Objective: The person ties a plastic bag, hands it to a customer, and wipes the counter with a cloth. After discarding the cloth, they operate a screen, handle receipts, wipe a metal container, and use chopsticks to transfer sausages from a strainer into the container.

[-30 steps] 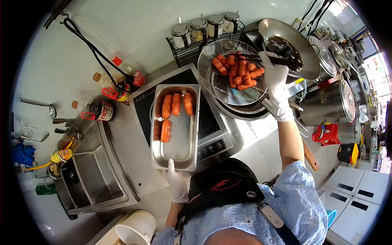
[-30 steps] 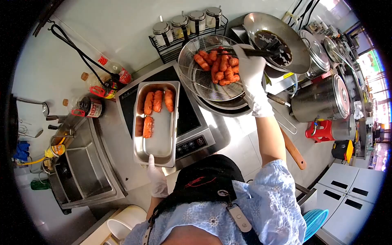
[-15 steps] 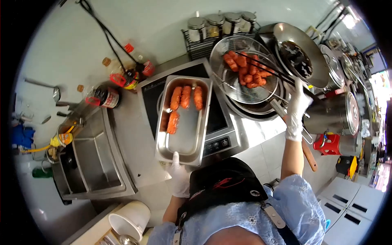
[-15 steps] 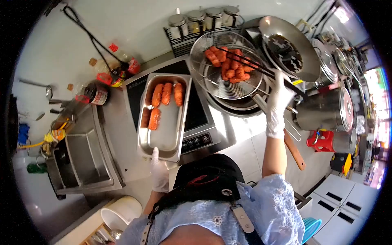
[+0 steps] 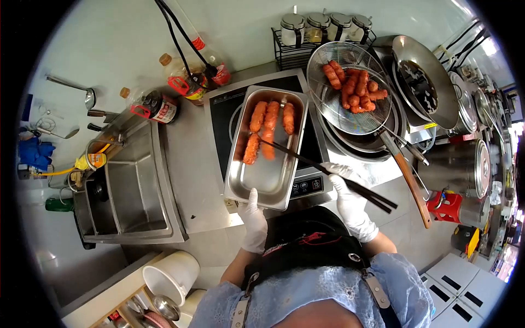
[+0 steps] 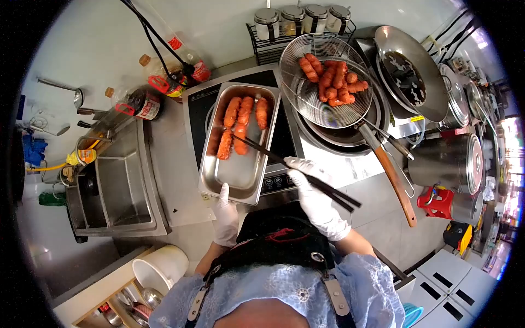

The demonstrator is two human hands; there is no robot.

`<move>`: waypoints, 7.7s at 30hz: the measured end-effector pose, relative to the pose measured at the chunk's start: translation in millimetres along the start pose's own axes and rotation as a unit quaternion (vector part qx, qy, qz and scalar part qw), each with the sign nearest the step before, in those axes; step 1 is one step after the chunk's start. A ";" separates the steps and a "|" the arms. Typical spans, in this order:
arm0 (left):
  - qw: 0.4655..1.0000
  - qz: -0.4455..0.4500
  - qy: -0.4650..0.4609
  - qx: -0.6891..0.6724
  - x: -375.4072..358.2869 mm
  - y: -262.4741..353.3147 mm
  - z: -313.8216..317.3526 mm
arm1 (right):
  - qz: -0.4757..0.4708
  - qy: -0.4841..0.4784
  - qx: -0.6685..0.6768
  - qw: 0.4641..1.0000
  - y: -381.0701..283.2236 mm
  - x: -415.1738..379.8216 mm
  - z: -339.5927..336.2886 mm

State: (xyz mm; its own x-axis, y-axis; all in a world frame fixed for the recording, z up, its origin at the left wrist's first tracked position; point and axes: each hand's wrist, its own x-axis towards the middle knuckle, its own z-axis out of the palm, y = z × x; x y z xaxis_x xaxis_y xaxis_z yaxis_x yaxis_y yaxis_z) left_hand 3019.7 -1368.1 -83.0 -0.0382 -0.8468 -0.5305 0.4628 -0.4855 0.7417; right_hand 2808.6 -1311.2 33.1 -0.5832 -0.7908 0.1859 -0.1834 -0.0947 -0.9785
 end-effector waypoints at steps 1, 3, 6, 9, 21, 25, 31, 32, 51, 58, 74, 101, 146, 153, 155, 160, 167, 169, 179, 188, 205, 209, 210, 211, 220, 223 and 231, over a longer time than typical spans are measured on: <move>1.000 -0.003 -0.005 -0.001 -1.0 1.5 2.7 | 0.055 -0.004 0.006 0.998 -5.3 -3.3 -0.4; 1.000 0.005 0.021 -0.005 -5.1 5.6 10.8 | 0.040 0.014 -0.040 0.998 -16.7 -1.8 -9.8; 1.000 -0.014 0.009 0.008 -4.0 4.2 5.7 | -0.084 0.091 -0.042 0.991 -9.7 18.9 -42.6; 1.000 0.002 -0.017 0.010 -3.0 2.3 3.6 | -0.120 0.162 -0.053 0.978 -5.5 62.5 -72.5; 0.999 0.025 0.004 0.048 -10.5 8.9 17.7 | -0.070 0.175 -0.051 0.981 69.0 126.8 -91.0; 0.999 0.025 0.007 0.035 -10.6 9.9 18.8 | -0.162 0.139 -0.172 0.962 68.4 128.7 -92.3; 0.997 0.041 -0.010 0.060 -7.6 6.9 12.6 | -0.046 0.257 0.081 0.962 49.0 119.5 -99.1; 0.996 0.034 -0.005 0.083 -6.7 6.4 11.1 | -0.007 0.282 0.037 0.959 49.0 114.3 -106.5; 1.000 0.002 0.010 -0.007 2.0 -3.7 -0.6 | 0.083 0.042 -0.009 0.996 3.3 20.2 -27.2; 1.000 -0.002 0.018 0.016 -2.7 2.1 5.2 | 0.000 0.014 0.020 1.000 -33.3 27.9 -46.8; 0.999 -0.035 -0.026 -0.004 14.2 -14.9 -18.0 | -0.083 -0.003 -0.030 0.996 -16.8 52.7 -75.4; 0.968 0.085 0.032 0.233 5.8 -9.4 -11.3 | -0.019 0.442 0.102 0.891 56.2 119.2 -191.8; 0.999 -0.008 -0.004 0.041 -3.6 4.9 5.2 | -0.043 0.051 -0.161 0.985 1.0 3.7 5.9; 0.997 -0.019 0.002 0.068 -5.1 9.4 7.1 | -0.054 0.062 -0.146 0.986 -2.2 9.5 11.3; 0.999 -0.018 0.005 0.050 -6.8 12.5 10.3 | -0.046 0.066 -0.127 0.989 -7.9 10.1 7.2; 0.998 0.051 -0.009 0.031 -11.0 16.5 15.6 | -0.063 0.076 -0.134 0.986 -30.9 9.3 -2.2; 0.999 0.042 -0.009 0.009 -13.8 17.3 20.9 | -0.072 0.085 -0.168 0.980 -16.4 18.0 9.3; 0.999 0.046 -0.010 0.018 -11.2 15.4 18.3 | -0.096 0.086 -0.161 0.978 -14.0 18.4 6.9; 0.996 0.059 -0.007 0.061 -11.8 13.8 17.6 | -0.071 0.065 -0.162 0.982 -29.9 22.6 8.2; 0.998 0.054 0.005 0.026 -7.7 7.1 13.4 | -0.128 0.047 -0.168 0.976 -48.3 29.3 2.8; 0.998 0.055 -0.004 0.026 -11.1 16.4 19.6 | -0.133 0.031 -0.144 0.980 -33.5 40.3 8.1; 0.999 0.043 -0.007 0.021 -2.8 9.9 12.3 | -0.144 0.033 -0.177 0.973 -38.3 38.1 6.5; 0.999 0.047 -0.021 0.002 2.0 3.6 4.6 | -0.135 0.034 -0.183 0.973 -41.7 35.9 5.9; 0.999 0.047 -0.020 0.002 -1.1 7.7 8.2 | -0.135 0.034 -0.182 0.973 -40.6 35.1 6.6; 0.996 0.072 -0.023 0.052 -14.6 21.4 26.1 | -0.134 -0.009 -0.139 0.981 -48.8 34.8 0.6; 0.994 0.082 -0.019 0.073 -15.8 23.9 28.4 | -0.072 -0.062 -0.210 0.973 -59.9 35.9 0.1; 0.993 0.092 0.009 0.073 -5.6 14.3 17.7 | -0.087 -0.056 -0.122 0.987 -32.5 23.8 10.2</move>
State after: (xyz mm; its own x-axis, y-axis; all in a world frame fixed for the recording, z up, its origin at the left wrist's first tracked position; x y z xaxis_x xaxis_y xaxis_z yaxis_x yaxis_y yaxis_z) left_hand 3010.9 -1374.2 -62.1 0.0518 -0.9205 -0.3872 0.3274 -0.3506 0.8774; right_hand 2808.7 -1333.2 68.4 -0.4375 -0.8388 0.3240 -0.4653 -0.0972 -0.8798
